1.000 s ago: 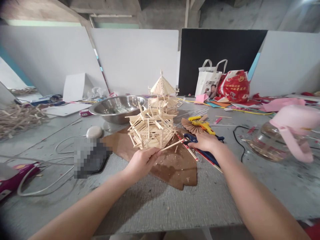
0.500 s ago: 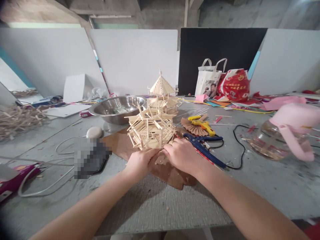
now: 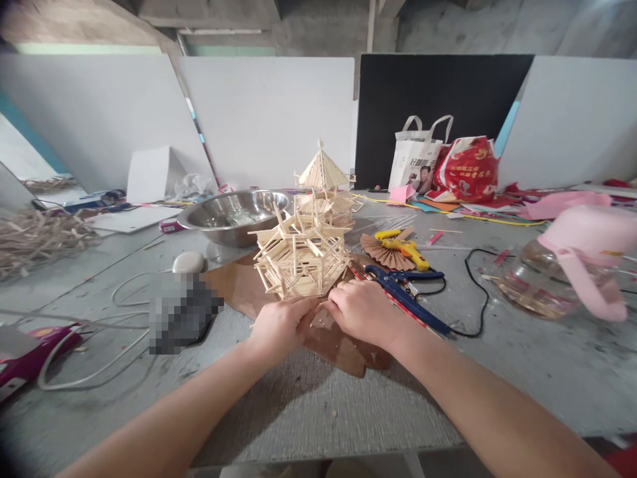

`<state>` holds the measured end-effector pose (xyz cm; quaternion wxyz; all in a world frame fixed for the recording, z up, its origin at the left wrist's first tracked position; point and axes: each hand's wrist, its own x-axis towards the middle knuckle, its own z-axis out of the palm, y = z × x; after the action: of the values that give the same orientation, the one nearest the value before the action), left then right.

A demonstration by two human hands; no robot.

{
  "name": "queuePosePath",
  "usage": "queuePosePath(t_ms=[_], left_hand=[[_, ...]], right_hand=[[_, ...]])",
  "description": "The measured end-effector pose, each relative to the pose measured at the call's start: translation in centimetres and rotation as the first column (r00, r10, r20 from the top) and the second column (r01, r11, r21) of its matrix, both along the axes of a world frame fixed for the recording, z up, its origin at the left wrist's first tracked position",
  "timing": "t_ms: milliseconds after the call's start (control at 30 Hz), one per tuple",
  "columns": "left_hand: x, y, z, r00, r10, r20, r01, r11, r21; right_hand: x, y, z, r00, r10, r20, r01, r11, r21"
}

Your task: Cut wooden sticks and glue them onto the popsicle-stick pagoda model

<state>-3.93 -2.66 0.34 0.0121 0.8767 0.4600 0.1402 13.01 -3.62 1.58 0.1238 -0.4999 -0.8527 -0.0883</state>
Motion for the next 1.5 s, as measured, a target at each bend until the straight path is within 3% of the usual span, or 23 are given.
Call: queuePosePath(t_ms=[1000,1300,1500], left_hand=[[0.0,-0.1,0.2,0.995,0.069,-0.068,-0.074,0.995,-0.061],[0.2,0.1,-0.2,0.992,0.084,-0.091,-0.090,0.994,-0.061],[0.4,0.3,-0.1,0.978,0.160,-0.131,-0.170,0.983,-0.068]], right_hand=[[-1.3,-1.0,-0.2,0.979,-0.205,0.009,0.205,0.978,-0.043],[-1.6,-1.1,-0.3,0.978,-0.206,0.025,0.207,0.976,-0.060],[-2.0,-0.5,-1.0,0.980,-0.196,0.044,0.197,0.980,-0.018]])
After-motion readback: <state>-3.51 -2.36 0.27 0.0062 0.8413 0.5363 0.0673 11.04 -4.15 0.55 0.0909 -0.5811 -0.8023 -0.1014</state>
